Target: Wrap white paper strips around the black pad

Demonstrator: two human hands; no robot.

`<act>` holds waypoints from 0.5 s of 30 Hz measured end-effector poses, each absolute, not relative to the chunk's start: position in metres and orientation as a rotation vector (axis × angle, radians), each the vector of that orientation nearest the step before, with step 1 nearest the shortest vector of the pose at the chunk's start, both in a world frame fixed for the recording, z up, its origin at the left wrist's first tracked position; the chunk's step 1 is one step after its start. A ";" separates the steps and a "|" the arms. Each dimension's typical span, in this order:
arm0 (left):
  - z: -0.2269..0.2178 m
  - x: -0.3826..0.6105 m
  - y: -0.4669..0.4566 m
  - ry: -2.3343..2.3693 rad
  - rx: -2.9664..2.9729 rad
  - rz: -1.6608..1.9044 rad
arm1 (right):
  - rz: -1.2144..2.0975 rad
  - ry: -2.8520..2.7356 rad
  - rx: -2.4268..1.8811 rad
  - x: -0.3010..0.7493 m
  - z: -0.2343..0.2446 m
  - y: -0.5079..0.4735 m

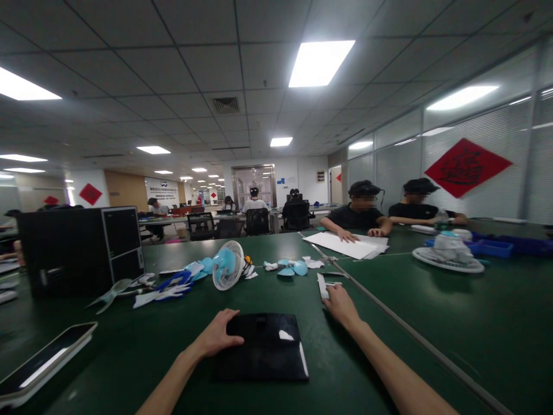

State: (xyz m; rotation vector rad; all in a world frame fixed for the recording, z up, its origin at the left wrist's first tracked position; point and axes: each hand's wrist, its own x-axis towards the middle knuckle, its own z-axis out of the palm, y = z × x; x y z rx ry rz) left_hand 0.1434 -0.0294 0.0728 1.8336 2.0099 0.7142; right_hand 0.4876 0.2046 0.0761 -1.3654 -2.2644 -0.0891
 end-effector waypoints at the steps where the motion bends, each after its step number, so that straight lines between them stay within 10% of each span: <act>1: 0.072 0.143 -0.029 2.007 1.837 0.717 | -0.090 -2.266 -1.365 0.488 0.076 0.204; 15: 0.074 0.146 -0.029 1.987 1.903 0.781 | -0.109 -2.312 -1.360 0.488 0.069 0.215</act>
